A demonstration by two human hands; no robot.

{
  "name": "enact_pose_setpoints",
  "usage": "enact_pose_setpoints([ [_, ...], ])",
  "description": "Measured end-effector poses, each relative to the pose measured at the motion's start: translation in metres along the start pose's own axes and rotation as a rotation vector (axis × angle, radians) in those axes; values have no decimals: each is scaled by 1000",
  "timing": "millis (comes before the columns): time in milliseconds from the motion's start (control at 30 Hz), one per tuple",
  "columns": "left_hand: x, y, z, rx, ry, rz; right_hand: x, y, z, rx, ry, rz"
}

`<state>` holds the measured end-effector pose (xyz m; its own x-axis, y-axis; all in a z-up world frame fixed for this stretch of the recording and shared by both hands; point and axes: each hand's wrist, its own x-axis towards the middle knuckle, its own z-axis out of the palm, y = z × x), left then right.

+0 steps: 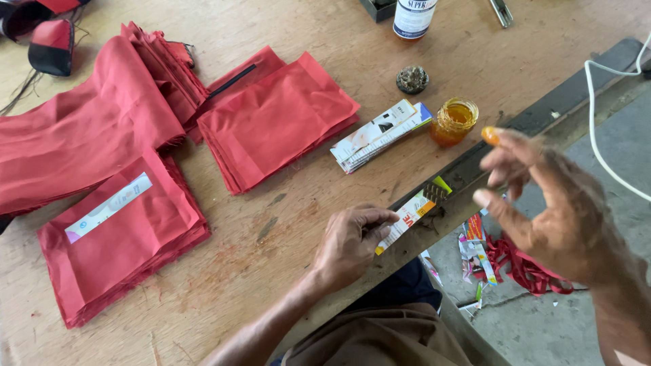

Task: The person prepares leather strips by applying adhesive from a jar and attaching labels onto red leather pieces on a wooden table.

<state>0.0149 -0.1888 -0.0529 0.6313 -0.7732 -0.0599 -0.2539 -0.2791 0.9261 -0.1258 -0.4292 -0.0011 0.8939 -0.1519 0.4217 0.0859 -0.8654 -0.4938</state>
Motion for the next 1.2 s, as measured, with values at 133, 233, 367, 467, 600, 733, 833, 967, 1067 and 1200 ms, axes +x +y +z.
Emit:
enact_pose_setpoints([
  [133,-9,-1,-3,29,0,23,-27,8,22,440,-195,285],
  [233,-12,0,-5,30,-2,12,-44,23,40,540,-341,336],
  [367,-13,0,-5,26,-4,21,-58,39,59,809,-466,680],
  [467,-13,2,-6,2,1,34,-62,44,64,851,-520,734],
  [600,-12,5,-7,33,-24,-54,-61,42,66,760,-529,737],
  [733,-12,5,-7,55,-10,10,-56,33,63,661,-561,773],
  [833,-14,5,-7,38,2,47,-51,21,62,568,-585,772],
  [967,-19,5,-7,71,32,79,-46,-1,64,371,-676,820],
  [1067,-28,4,-8,41,13,-106,-47,-17,68,319,-675,705],
  [1200,-41,1,-16,211,148,149,-50,-34,79,327,-648,594],
])
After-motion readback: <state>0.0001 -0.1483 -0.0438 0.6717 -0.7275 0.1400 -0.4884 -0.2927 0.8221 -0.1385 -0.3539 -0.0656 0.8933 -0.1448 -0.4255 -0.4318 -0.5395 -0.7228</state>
